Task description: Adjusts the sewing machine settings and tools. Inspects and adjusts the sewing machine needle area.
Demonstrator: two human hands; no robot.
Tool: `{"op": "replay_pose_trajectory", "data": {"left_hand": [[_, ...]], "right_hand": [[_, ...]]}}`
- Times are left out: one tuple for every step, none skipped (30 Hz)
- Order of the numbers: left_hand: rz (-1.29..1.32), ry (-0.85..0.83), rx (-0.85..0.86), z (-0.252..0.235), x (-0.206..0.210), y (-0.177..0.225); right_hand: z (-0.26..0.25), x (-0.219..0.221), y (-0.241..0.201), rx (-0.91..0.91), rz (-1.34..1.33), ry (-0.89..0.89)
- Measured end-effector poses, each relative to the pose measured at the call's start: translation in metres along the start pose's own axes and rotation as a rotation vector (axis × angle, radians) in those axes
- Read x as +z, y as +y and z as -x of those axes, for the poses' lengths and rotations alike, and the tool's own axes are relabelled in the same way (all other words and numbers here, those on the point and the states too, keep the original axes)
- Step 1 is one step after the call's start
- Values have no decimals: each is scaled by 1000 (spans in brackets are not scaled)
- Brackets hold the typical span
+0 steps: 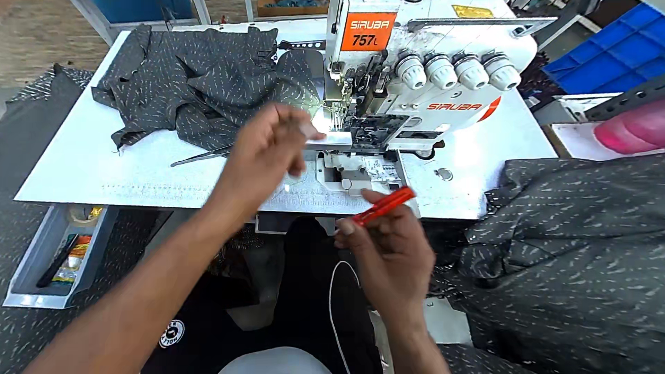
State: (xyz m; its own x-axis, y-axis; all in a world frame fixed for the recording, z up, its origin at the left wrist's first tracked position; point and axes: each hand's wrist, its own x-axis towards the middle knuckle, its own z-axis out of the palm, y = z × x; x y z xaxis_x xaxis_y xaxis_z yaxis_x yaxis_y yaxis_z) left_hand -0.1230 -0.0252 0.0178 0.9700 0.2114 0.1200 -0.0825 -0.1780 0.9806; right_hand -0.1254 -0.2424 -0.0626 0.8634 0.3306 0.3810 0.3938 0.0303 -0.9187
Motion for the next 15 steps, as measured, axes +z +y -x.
{"op": "replay_pose_trajectory", "data": {"left_hand": [[33,32,-56,-22,-3,1],[64,49,-118,-42,-5,2],[85,52,-176,-60,-4,2],[96,44,-226,-74,-1,1],[93,30,-262,-83,2,1],[71,14,-280,-90,5,0],[43,-4,-282,-94,7,1],[16,-20,-278,-96,9,1],[-9,-35,-272,-97,10,1],[-28,-45,-264,-97,11,0],[-38,-49,-258,-97,12,-1],[-42,-48,-254,-97,12,-2],[-42,-46,-250,-97,13,-3],[-40,-41,-240,-97,13,-4],[-40,-40,-235,-96,14,-5]], "right_hand": [[-1,-7,0,21,-11,40],[-1,-14,0,40,-29,73],[-1,-20,-1,52,-55,104],[0,-26,-1,63,-78,131],[2,-31,0,69,-99,160],[5,-35,1,68,-112,184],[8,-39,2,63,-125,202],[11,-42,4,54,-133,219],[14,-45,6,49,-131,234],[17,-48,8,53,-122,245],[21,-51,9,59,-110,253],[23,-53,11,66,-97,258],[25,-55,13,71,-90,262],[27,-56,14,74,-91,266],[28,-56,15,75,-96,270]]}}
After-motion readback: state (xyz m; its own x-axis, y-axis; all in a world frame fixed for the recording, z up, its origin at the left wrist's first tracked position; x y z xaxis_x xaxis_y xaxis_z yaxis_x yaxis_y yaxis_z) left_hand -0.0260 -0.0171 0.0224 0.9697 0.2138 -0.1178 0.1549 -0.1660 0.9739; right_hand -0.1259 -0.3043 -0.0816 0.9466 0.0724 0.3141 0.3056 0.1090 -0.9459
